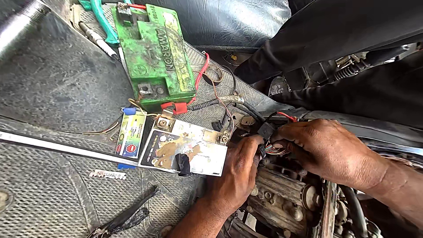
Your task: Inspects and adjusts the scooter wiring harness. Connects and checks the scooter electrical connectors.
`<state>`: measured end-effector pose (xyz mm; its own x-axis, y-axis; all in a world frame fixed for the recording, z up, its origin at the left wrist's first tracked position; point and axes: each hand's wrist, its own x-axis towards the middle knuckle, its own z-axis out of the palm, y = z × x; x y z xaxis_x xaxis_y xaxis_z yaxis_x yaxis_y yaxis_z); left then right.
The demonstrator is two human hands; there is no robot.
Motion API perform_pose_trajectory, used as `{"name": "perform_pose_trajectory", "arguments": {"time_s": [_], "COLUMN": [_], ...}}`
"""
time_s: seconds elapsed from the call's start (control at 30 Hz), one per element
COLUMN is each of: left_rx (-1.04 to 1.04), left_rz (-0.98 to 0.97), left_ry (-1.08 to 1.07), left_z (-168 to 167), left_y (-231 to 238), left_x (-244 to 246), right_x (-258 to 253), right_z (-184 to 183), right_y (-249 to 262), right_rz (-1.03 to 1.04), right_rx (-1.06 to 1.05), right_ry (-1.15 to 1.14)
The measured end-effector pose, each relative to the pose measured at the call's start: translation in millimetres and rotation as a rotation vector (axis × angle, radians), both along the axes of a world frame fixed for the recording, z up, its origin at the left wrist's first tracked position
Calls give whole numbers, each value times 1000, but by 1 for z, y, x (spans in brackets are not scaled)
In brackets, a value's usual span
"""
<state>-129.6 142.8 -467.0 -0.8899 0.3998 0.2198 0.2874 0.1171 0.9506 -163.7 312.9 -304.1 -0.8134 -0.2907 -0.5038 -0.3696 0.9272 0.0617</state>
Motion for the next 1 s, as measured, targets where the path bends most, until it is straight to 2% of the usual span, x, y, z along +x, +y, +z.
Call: {"name": "perform_pose_trajectory", "arguments": {"time_s": [0.2, 0.33, 0.57, 0.7, 0.83, 1.0], "left_rx": [81, 147, 76, -66, -78, -79], "left_rz": [-216, -280, -253, -210, -201, -228], "left_ry": [-112, -212, -156, -155, -189, -248], "left_z": [3, 5, 8, 12, 11, 9], "left_y": [-11, -14, -13, -8, -3, -1], "left_x": [-11, -15, -19, -22, -25, -29], "right_x": [5, 5, 6, 5, 5, 16], "right_z": [-5, -5, -6, -4, 8, 7], "right_y": [0, -2, -7, -1, 3, 2], "right_rz": [57, 57, 63, 0, -29, 46], "right_rx": [6, 34, 113, 45, -97, -34], "right_ry": [56, 41, 35, -10, -68, 9]}}
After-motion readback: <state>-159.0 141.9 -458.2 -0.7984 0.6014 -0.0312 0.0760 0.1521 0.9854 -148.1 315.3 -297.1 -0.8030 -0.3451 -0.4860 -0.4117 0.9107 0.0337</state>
